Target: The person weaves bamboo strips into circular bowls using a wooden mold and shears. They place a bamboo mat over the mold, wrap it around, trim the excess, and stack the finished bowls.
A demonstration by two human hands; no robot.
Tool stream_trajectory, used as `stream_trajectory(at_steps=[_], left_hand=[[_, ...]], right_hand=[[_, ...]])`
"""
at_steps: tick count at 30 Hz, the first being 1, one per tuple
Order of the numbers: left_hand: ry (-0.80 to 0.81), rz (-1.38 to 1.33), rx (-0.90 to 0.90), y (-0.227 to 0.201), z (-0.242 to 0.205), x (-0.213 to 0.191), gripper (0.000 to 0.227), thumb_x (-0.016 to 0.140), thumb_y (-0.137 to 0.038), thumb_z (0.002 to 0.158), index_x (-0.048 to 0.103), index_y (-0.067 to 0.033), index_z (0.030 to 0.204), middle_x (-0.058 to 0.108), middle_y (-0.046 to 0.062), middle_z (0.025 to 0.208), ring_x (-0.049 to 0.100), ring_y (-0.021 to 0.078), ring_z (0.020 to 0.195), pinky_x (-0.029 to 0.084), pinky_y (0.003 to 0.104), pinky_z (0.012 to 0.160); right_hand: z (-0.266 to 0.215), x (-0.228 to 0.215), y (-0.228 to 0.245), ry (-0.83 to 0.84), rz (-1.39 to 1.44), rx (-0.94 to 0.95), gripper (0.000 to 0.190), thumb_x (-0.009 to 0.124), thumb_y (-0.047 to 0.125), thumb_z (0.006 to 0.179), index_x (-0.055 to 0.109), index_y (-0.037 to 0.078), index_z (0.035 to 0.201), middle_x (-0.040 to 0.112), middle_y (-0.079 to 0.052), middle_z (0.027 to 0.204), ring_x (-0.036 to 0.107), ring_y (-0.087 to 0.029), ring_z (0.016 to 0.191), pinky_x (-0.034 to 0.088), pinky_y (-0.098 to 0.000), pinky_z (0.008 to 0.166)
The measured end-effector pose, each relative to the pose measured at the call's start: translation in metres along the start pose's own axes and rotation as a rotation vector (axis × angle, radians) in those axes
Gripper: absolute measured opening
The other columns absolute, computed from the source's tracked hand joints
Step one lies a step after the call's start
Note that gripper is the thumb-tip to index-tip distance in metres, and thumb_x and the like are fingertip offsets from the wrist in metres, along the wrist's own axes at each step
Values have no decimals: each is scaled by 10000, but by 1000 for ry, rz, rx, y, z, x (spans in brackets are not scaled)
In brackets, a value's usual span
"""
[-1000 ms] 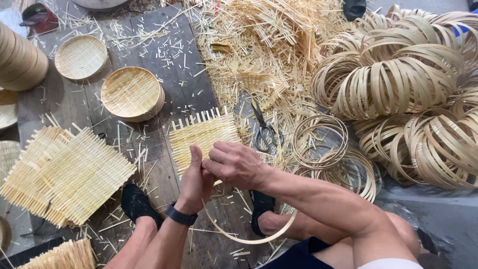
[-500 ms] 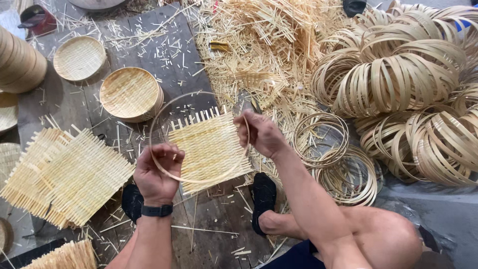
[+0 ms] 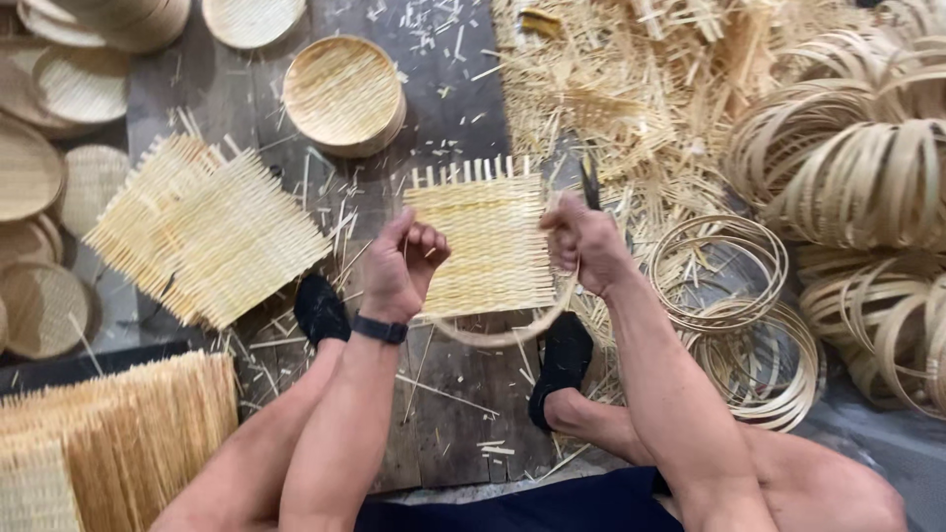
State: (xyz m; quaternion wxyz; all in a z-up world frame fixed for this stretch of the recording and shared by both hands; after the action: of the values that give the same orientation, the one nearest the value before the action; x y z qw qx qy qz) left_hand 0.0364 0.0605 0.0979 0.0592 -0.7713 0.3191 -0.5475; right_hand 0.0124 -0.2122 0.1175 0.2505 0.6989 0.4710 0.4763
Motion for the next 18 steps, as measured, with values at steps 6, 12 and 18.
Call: stream_trajectory(at_steps=[6,12,18], left_hand=[[2,-176,93,5,7,-24,369,589,-281,1032,511,-110,715,550,51,694,584,221,755,520,396,806],[-133,-146,192,17,17,-51,355,622,-311,1024,535,-116,739,555,33,675,596,193,697,533,387,756],[-422,619,294,43,27,-96,237,735,-250,932,682,-127,1128,656,-1,742,595,133,645,487,335,604]], right_hand=[[-1,-17,-15,105,17,-28,364,587,332,1058,684,5,929,609,-41,666,628,-182,633,547,-341,602],[15,-24,-32,59,-65,1,224,646,210,1015,719,14,1097,659,-42,779,645,-139,684,580,-315,661],[36,-39,-42,-410,-691,-10,288,767,108,875,681,43,1141,749,-66,947,715,-103,752,617,-269,666]])
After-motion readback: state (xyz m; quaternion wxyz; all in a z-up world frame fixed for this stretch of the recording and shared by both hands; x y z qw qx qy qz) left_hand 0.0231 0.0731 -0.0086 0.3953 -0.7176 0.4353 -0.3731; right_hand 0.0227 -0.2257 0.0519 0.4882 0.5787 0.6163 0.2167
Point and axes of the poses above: each hand's wrist, its own z-axis towards the middle knuckle, its own x-axis out of the palm, y = z × x, the point moved 4 cm from there along z, towards the middle knuckle
